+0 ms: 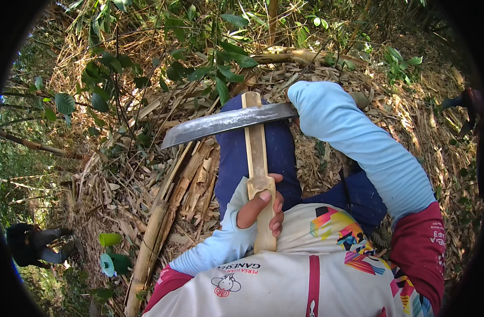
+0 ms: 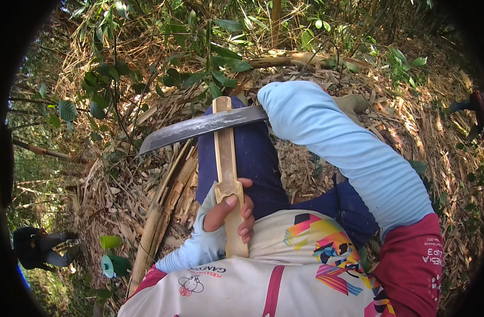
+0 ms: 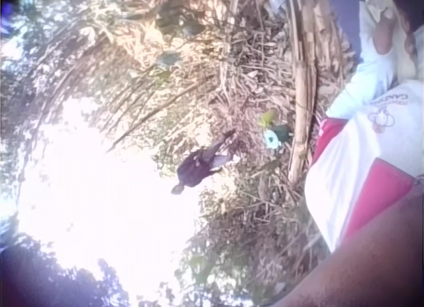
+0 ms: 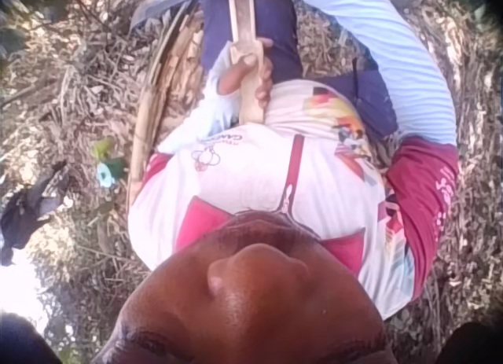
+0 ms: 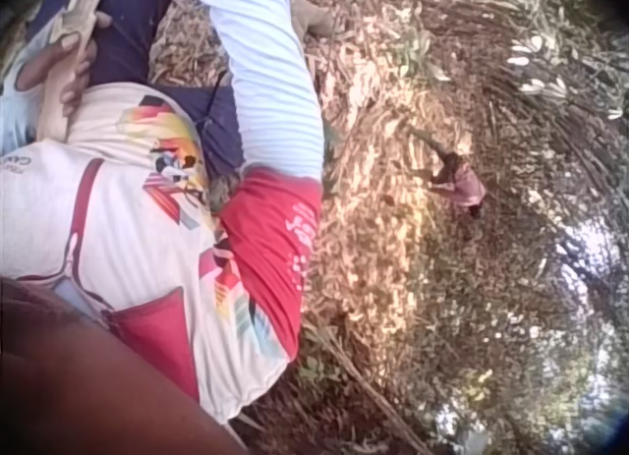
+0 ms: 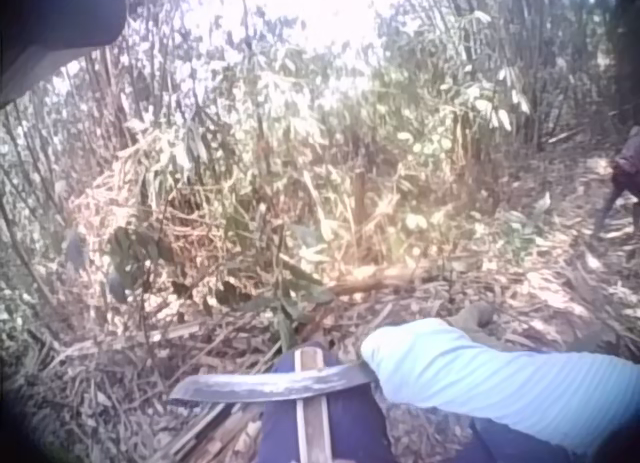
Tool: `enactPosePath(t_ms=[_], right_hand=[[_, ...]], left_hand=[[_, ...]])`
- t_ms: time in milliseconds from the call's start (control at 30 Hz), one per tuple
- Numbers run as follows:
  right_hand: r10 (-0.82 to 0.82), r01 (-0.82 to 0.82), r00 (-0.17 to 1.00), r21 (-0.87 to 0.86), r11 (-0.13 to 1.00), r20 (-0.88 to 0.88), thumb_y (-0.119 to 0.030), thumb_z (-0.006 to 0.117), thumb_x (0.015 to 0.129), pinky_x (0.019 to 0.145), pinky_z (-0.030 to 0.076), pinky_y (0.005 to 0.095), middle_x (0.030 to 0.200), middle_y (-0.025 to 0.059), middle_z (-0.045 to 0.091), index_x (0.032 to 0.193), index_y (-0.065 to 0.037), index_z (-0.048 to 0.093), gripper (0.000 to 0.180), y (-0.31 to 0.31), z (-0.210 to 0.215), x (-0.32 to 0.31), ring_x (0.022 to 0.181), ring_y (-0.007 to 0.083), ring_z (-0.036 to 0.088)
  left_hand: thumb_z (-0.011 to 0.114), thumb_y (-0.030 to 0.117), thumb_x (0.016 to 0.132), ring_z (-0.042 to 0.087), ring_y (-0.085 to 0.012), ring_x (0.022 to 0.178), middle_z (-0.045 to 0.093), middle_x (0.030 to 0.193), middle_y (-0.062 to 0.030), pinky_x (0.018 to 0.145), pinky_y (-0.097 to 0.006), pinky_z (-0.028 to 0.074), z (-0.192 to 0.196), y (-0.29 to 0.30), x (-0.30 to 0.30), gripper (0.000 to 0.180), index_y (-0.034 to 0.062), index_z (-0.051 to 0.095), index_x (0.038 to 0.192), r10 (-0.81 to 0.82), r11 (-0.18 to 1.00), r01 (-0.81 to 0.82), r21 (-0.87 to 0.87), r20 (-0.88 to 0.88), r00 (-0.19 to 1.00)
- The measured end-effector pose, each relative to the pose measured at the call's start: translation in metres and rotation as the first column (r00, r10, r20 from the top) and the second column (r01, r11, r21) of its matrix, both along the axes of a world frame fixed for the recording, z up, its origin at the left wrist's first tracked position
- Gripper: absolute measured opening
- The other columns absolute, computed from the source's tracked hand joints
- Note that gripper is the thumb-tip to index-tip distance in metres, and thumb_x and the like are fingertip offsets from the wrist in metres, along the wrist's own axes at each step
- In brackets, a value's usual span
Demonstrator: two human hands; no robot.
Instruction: The person sits on the forest floor and uses a large machete to carve a piece of bamboo. They hold the bamboo vertically and repeatedly strike it with the blade to shape it, while another person works in the background.
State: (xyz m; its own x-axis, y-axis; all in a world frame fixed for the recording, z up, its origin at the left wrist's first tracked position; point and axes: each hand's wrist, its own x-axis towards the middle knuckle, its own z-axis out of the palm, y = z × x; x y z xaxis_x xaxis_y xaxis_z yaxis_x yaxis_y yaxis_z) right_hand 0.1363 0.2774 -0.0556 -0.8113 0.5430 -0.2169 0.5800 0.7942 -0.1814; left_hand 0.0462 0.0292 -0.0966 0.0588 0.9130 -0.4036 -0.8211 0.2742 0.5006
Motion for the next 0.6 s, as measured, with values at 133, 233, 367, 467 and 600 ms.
enactPosePath(t_ms=[133, 233, 367, 467, 600], right_hand=[[0.006, -0.006, 1.0, 0.0, 1.0, -0.022, -0.01, 0.069, 0.073, 0.072, 0.053, 0.0436, 0.087, 0.0167, 0.066, 0.093, -0.007, 0.061, 0.022, 0.004, -0.002, 0.0, 0.083, 0.0363, 0.066], [0.011, -0.011, 0.999, 0.003, 1.0, -0.037, -0.01, 0.069, 0.072, 0.071, 0.052, 0.0437, 0.086, 0.0167, 0.066, 0.093, -0.006, 0.061, 0.022, 0.006, -0.003, -0.002, 0.083, 0.0365, 0.066], [0.008, -0.007, 0.999, 0.008, 1.0, -0.05, -0.01, 0.069, 0.072, 0.071, 0.052, 0.0438, 0.086, 0.0168, 0.066, 0.093, -0.006, 0.061, 0.022, 0.01, -0.003, 0.0, 0.082, 0.0366, 0.066], [0.011, -0.011, 0.998, 0.009, 1.0, -0.066, -0.01, 0.069, 0.072, 0.071, 0.052, 0.0439, 0.086, 0.0169, 0.066, 0.093, -0.006, 0.061, 0.022, 0.013, -0.005, -0.001, 0.082, 0.0368, 0.066], [0.01, -0.009, 0.997, 0.015, 1.0, -0.078, -0.01, 0.069, 0.072, 0.071, 0.052, 0.044, 0.085, 0.017, 0.065, 0.092, -0.006, 0.06, 0.022, 0.017, -0.005, 0.001, 0.082, 0.0369, 0.065]], left_hand=[[0.051, 0.021, 0.096, 0.051, -0.0215, 0.055, 0.049, 0.082, -0.0109, 0.049, -0.039, 0.047, 0.0, 0.0, 0.0, 0.046, 0.007, 0.034, 0.136, 0.001, 1.0, -0.001, -0.004, 0.016, 1.0], [0.052, 0.022, 0.096, 0.051, -0.0211, 0.055, 0.049, 0.083, -0.0106, 0.049, -0.038, 0.047, -0.001, -0.001, 0.0, 0.046, 0.0076, 0.034, 0.136, 0.002, 1.0, -0.002, 0.008, 0.014, 1.0], [0.053, 0.023, 0.096, 0.051, -0.0207, 0.056, 0.049, 0.082, -0.0105, 0.05, -0.038, 0.047, -0.001, 0.002, 0.001, 0.047, 0.0084, 0.035, 0.136, -0.007, 1.0, 0.007, -0.016, 0.002, 1.0], [0.053, 0.024, 0.096, 0.051, -0.0206, 0.056, 0.05, 0.083, -0.0103, 0.051, -0.038, 0.047, 0.004, 0.0, 0.001, 0.046, 0.0089, 0.035, 0.136, 0.004, 0.999, -0.004, -0.033, -0.022, 1.0], [0.053, 0.024, 0.096, 0.051, -0.0203, 0.056, 0.05, 0.083, -0.0099, 0.051, -0.038, 0.047, 0.002, 0.0, 0.002, 0.046, 0.0096, 0.035, 0.135, -0.006, 1.0, 0.006, -0.019, 0.004, 1.0]])
